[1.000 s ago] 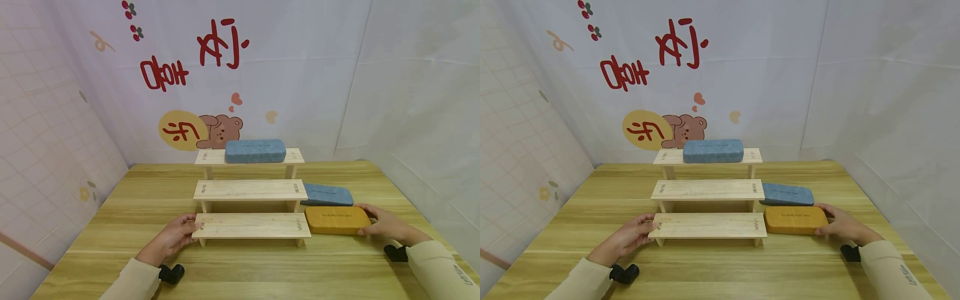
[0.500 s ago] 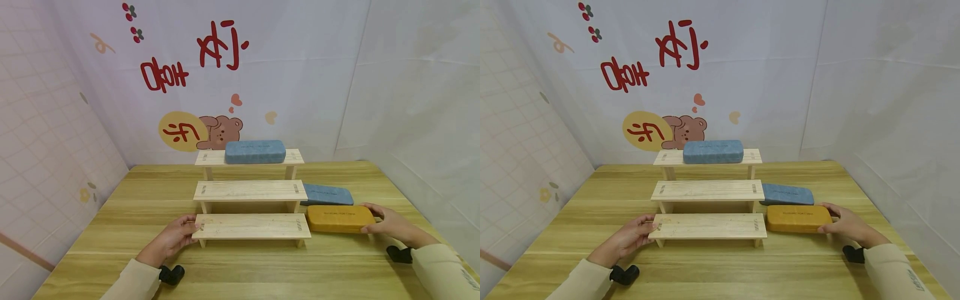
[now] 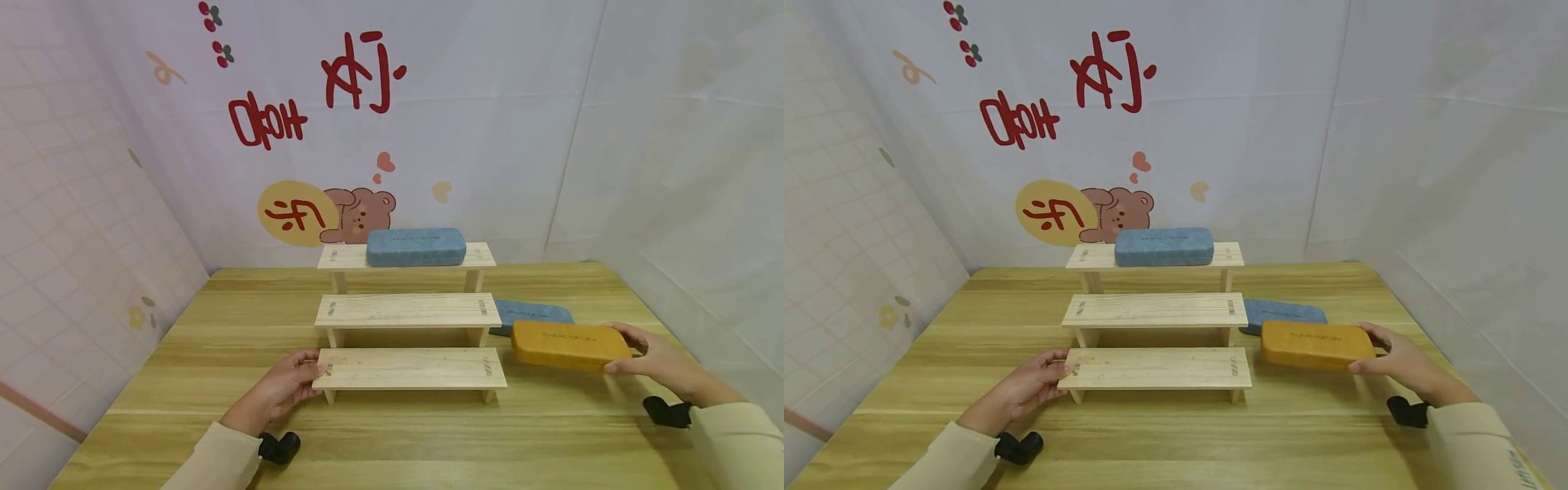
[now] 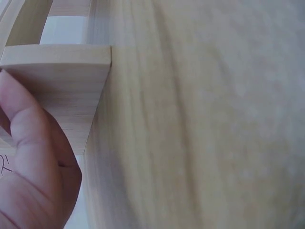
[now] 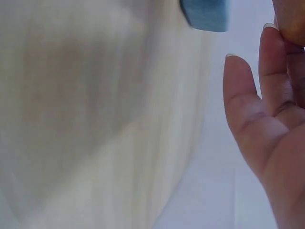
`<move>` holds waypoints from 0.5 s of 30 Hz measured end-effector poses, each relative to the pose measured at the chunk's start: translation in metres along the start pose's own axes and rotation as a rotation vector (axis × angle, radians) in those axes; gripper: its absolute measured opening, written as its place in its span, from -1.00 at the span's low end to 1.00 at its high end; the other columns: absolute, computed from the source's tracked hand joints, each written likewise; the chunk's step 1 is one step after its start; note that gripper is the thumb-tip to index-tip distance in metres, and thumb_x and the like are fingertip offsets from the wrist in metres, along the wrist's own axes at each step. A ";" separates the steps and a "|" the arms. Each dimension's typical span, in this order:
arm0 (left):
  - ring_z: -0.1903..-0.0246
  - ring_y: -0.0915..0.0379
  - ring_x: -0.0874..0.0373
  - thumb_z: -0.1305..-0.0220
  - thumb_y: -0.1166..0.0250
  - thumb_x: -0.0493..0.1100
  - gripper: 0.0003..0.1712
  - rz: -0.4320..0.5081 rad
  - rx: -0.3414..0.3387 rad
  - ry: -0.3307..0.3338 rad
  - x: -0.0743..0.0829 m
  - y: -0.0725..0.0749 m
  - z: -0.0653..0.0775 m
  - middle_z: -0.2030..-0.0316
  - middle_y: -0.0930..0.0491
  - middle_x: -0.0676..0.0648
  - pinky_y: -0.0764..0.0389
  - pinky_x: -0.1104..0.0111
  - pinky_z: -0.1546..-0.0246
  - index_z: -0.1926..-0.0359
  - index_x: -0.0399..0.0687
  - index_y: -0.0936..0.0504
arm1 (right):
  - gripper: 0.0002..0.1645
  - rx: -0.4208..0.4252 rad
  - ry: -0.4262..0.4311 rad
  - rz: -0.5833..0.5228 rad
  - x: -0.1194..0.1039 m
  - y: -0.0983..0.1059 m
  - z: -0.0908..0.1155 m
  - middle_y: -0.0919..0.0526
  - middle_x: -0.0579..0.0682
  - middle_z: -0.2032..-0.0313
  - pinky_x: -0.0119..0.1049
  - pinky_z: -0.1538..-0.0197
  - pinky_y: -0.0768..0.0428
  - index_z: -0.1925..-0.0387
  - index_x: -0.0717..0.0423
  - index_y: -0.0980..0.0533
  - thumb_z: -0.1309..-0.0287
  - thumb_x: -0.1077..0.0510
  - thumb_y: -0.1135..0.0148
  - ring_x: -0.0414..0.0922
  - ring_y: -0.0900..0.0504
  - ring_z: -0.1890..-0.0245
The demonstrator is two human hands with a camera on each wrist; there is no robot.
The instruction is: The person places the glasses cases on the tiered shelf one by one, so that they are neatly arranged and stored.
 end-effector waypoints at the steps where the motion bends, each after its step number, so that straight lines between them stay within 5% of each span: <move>1: 0.28 -0.52 0.22 -0.40 -0.10 -0.32 -0.45 0.000 0.000 0.001 0.000 0.000 0.000 0.14 -0.48 -0.09 -0.56 0.41 0.30 -0.26 -0.50 -0.10 | -0.12 0.016 0.007 0.005 -0.001 0.001 0.000 -0.40 -0.23 -0.06 -0.46 0.24 -0.51 -0.34 0.50 -0.10 -0.13 0.23 -0.33 -0.61 -0.35 0.11; 4: 0.29 -0.52 0.22 -0.40 -0.09 -0.32 -0.46 -0.002 0.002 0.001 0.000 0.000 -0.001 0.14 -0.47 -0.09 -0.56 0.41 0.31 -0.26 -0.50 -0.10 | -0.11 0.048 0.022 0.012 -0.003 0.005 0.000 -0.36 -0.37 -0.08 -0.57 0.20 -0.46 -0.35 0.51 -0.08 -0.14 0.24 -0.32 -0.66 -0.30 0.05; 6: 0.29 -0.52 0.22 -0.39 -0.09 -0.32 -0.46 -0.002 0.005 0.003 0.000 0.000 -0.001 0.15 -0.47 -0.09 -0.56 0.41 0.31 -0.25 -0.49 -0.11 | -0.09 0.042 0.007 0.004 -0.005 0.007 0.000 -0.37 -0.19 -0.23 -0.65 0.14 -0.39 -0.39 0.48 -0.01 -0.18 0.23 -0.28 -0.42 -0.35 -0.17; 8: 0.29 -0.52 0.22 -0.39 -0.10 -0.32 -0.47 -0.003 0.007 0.003 0.000 0.000 -0.001 0.15 -0.48 -0.08 -0.56 0.41 0.31 -0.24 -0.49 -0.11 | -0.05 0.024 -0.019 -0.004 -0.009 0.009 0.001 -0.20 0.15 -0.38 -0.52 -0.14 -0.35 -0.44 0.41 0.08 -0.23 0.20 -0.24 -0.07 -0.20 -0.38; 9: 0.29 -0.52 0.22 -0.39 -0.10 -0.32 -0.47 -0.003 0.008 0.003 0.000 0.000 -0.001 0.15 -0.48 -0.08 -0.56 0.41 0.31 -0.24 -0.50 -0.12 | -0.03 0.018 -0.033 -0.007 -0.011 0.010 0.001 -0.07 0.34 -0.41 -0.37 -0.27 -0.30 -0.46 0.38 0.12 -0.25 0.18 -0.22 0.14 -0.08 -0.41; 11: 0.29 -0.52 0.22 -0.39 -0.10 -0.32 -0.48 -0.003 0.010 0.003 0.000 0.000 -0.001 0.15 -0.48 -0.08 -0.56 0.41 0.31 -0.23 -0.50 -0.12 | -0.01 0.018 -0.060 0.002 -0.015 0.011 0.001 0.05 0.46 -0.40 -0.39 -0.28 -0.27 -0.48 0.33 0.16 -0.28 0.13 -0.21 0.36 0.01 -0.37; 13: 0.29 -0.52 0.22 -0.39 -0.10 -0.33 -0.48 -0.003 0.011 0.002 0.001 0.000 -0.001 0.16 -0.48 -0.08 -0.56 0.41 0.31 -0.23 -0.50 -0.12 | 0.00 0.022 -0.070 -0.006 -0.019 0.013 0.000 0.09 0.43 -0.42 -0.39 -0.26 -0.29 -0.48 0.30 0.19 -0.28 0.12 -0.20 0.37 0.03 -0.37; 15: 0.30 -0.52 0.22 -0.39 -0.10 -0.33 -0.48 -0.001 0.011 0.002 0.001 0.000 -0.001 0.16 -0.48 -0.08 -0.56 0.42 0.31 -0.23 -0.50 -0.12 | -0.01 0.040 -0.065 0.007 -0.023 0.014 -0.001 0.05 0.36 -0.43 -0.64 -0.02 -0.34 -0.48 0.31 0.16 -0.28 0.12 -0.21 0.18 -0.05 -0.40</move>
Point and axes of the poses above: each hand's wrist, its own z-axis away from the middle knuckle, its own y-axis out of the back of the hand, x = y × z, the point moved 1 cm from there along -z, towards the middle knuckle
